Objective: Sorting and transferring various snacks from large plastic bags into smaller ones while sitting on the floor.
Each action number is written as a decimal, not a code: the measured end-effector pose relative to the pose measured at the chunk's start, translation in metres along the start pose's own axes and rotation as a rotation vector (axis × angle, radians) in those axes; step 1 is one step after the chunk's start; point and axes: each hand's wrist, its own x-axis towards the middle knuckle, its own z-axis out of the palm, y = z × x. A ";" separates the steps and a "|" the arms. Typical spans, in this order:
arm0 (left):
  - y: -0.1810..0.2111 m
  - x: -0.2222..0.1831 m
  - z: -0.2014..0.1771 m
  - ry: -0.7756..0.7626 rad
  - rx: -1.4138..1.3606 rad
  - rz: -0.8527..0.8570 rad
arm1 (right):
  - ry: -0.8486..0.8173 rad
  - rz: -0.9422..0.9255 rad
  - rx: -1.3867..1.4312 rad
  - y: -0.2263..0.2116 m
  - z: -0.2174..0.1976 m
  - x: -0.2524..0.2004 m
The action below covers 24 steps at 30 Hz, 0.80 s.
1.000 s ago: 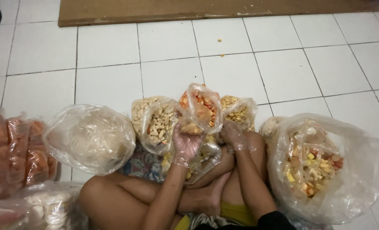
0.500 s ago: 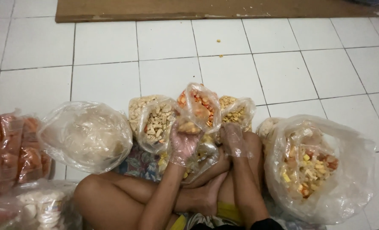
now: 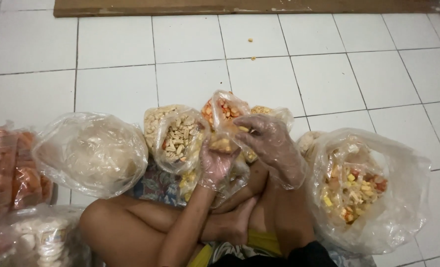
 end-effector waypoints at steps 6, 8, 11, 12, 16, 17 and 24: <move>0.003 0.005 -0.010 0.177 0.023 0.047 | -0.112 -0.963 -0.212 0.002 0.000 0.004; -0.003 -0.010 0.014 0.162 0.054 0.065 | -0.138 -0.068 0.034 -0.009 -0.001 -0.002; 0.014 0.016 -0.024 0.019 0.058 0.031 | 0.009 -0.010 0.043 -0.012 -0.006 -0.011; 0.011 0.012 -0.018 0.017 0.058 0.031 | 0.010 -0.012 0.043 0.013 -0.006 -0.016; 0.012 -0.002 0.002 0.032 0.068 0.082 | -0.631 -0.195 -0.782 0.106 0.005 -0.030; 0.012 -0.004 0.006 0.021 0.037 0.082 | -0.903 -0.271 -1.140 0.129 0.009 -0.034; 0.022 -0.002 0.009 -0.094 0.034 0.032 | -0.251 0.635 -0.540 0.308 0.086 0.021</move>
